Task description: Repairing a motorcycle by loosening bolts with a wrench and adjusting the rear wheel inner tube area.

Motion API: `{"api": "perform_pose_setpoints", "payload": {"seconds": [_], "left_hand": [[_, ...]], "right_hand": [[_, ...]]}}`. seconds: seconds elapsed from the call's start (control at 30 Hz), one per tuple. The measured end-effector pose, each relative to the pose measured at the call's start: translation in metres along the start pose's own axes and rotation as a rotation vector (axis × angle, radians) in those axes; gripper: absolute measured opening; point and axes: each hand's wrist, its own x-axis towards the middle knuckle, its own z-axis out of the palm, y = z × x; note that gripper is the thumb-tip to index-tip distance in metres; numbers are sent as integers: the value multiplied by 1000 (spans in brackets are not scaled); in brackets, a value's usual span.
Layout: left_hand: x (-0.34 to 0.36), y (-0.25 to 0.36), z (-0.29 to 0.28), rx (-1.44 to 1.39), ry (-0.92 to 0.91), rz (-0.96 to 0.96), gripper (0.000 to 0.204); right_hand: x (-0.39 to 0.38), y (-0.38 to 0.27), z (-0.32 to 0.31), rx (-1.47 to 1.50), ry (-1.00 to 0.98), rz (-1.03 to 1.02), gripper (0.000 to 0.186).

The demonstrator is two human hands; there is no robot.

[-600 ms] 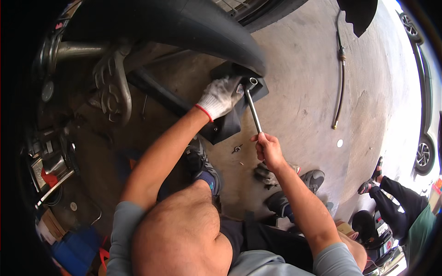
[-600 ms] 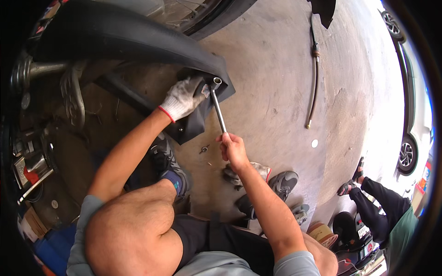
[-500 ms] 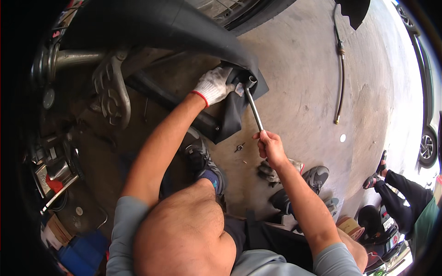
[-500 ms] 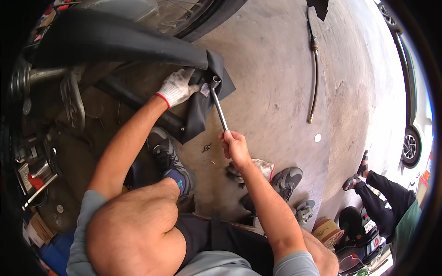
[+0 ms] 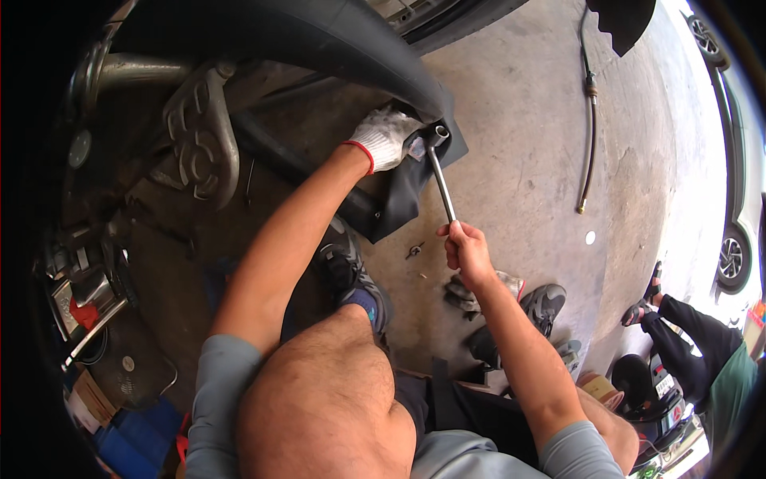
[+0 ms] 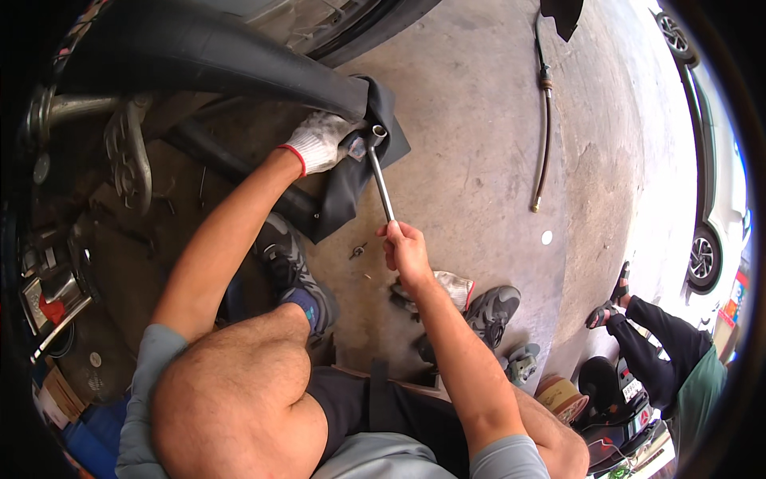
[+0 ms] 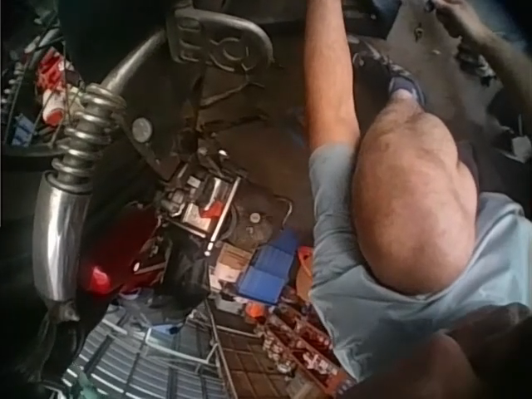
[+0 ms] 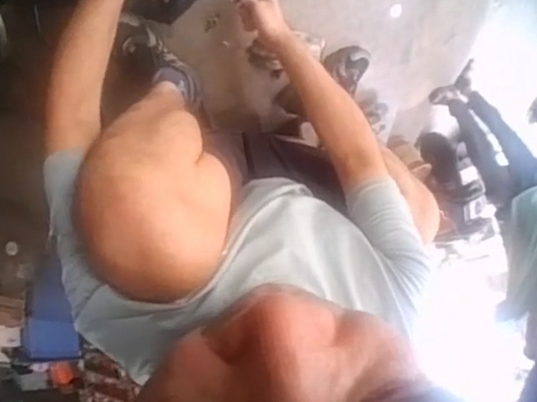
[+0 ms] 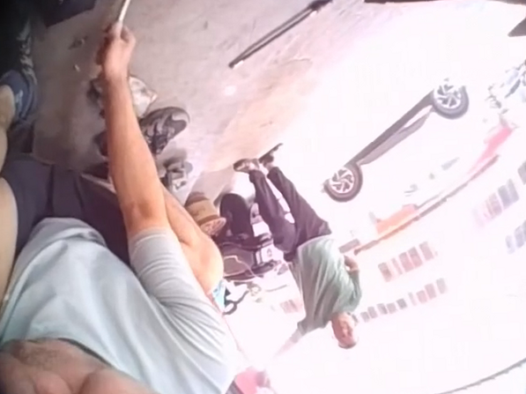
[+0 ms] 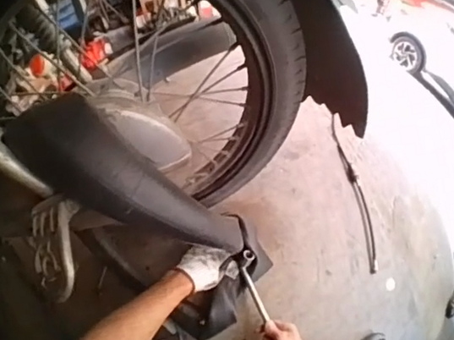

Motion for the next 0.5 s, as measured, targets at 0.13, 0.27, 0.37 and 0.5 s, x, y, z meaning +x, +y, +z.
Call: {"api": "perform_pose_setpoints", "payload": {"seconds": [0.13, 0.27, 0.37, 0.5], "left_hand": [[4, -8, 0, 51, -78, 15, 32], [1, -10, 1, 52, -149, 15, 32], [-1, -8, -1, 51, -101, -29, 34], [2, 1, -15, 20, -288, -20, 61]], "right_hand": [[-3, 1, 7, 15, -10, -34, 29], [-7, 6, 22, -72, 63, -148, 29], [5, 12, 29, -172, 118, -246, 29], [19, 22, 22, -188, 157, -229, 29]]}}
